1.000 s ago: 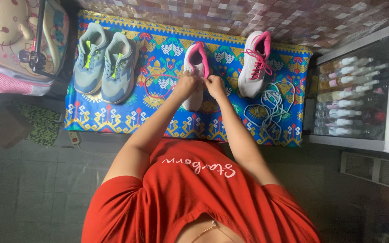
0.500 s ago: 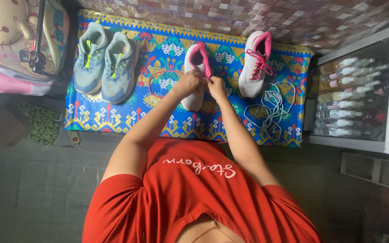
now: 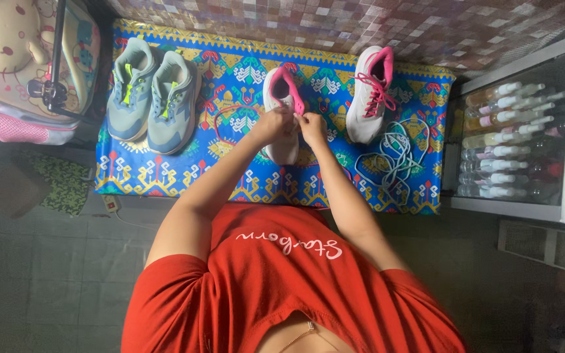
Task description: The person removes pink laces from a white sneaker and threads them back through the eyelets, then repeats the process on a second white sneaker. They then remove light blue laces from a blue sneaker and begin threading them back through the eyelets.
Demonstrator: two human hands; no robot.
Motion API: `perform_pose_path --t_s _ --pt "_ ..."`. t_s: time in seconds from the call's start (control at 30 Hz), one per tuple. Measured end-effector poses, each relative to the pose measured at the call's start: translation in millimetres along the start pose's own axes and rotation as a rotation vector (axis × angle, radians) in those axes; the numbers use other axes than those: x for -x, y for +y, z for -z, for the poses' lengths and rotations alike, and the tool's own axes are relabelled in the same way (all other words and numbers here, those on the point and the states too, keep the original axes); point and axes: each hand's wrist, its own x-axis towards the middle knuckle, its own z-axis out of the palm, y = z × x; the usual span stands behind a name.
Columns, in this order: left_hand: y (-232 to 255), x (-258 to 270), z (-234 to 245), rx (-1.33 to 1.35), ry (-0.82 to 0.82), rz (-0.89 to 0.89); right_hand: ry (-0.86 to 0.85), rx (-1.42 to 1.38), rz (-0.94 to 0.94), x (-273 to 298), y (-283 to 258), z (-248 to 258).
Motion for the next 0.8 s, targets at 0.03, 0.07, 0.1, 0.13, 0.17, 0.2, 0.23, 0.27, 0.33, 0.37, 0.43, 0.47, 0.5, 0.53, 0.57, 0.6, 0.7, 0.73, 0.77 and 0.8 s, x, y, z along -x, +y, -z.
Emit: perform_pose_path --t_s 0.03,0.07,0.1,0.13,0.17,0.2,0.23,0.27,0.33,0.37,0.43,0.47,0.5,0.53,0.57,0.6,0.7,0.73,0.77,0.8 --pt "2 3 -2 0.002 0.029 0.018 -0.004 -0.008 0.0 2 1 1" --pt "4 5 -3 0.021 0.004 0.085 -0.008 -0.016 0.0 4 3 1" --pt "5 5 -4 0.038 -0.018 0.151 -0.012 -0.023 0.003 3 4 3" --pt "6 4 -5 0.055 -0.04 0.217 -0.019 -0.02 0.005 1 5 5" --pt "6 5 -5 0.059 -0.02 0.216 -0.031 -0.02 0.007 1 5 4" --pt "5 6 -6 0.063 0.0 0.216 -0.043 -0.019 0.008 1 4 3" --pt "6 6 -7 0.07 0.017 0.213 -0.037 -0.026 0.012 2 5 4" --pt "6 6 -9 0.063 0.01 0.19 -0.03 -0.033 0.015 3 5 4" --pt "6 4 -12 0.047 -0.001 0.145 -0.02 -0.05 0.015 3 5 6" --pt "6 5 -11 0.069 0.004 0.16 -0.018 -0.062 0.011 3 4 5" --pt "6 7 -11 0.113 0.016 0.185 -0.046 -0.058 0.0 3 3 7" --pt "6 7 -12 0.121 0.011 0.225 -0.077 -0.042 -0.007 2 3 10" --pt "7 9 -11 0.128 0.003 0.266 -0.108 -0.029 -0.014 3 3 10" --pt "7 10 -10 0.134 -0.005 0.308 -0.201 -0.286 -0.099 4 5 12" --pt "9 11 -10 0.157 0.035 0.312 -0.29 -0.542 -0.187 6 7 13" --pt "10 11 -11 0.18 0.076 0.316 -0.377 -0.798 -0.277 9 10 14" --pt "17 9 -20 0.118 0.152 0.344 -0.278 -0.682 -0.11 24 18 11" --pt "20 9 -24 0.073 0.172 0.359 -0.224 -0.664 -0.118 29 17 7" --pt "22 11 -27 -0.006 0.175 0.405 -0.174 -0.646 -0.125 35 15 0" --pt "24 13 -31 -0.085 0.178 0.449 -0.124 -0.628 -0.132 41 13 -7"
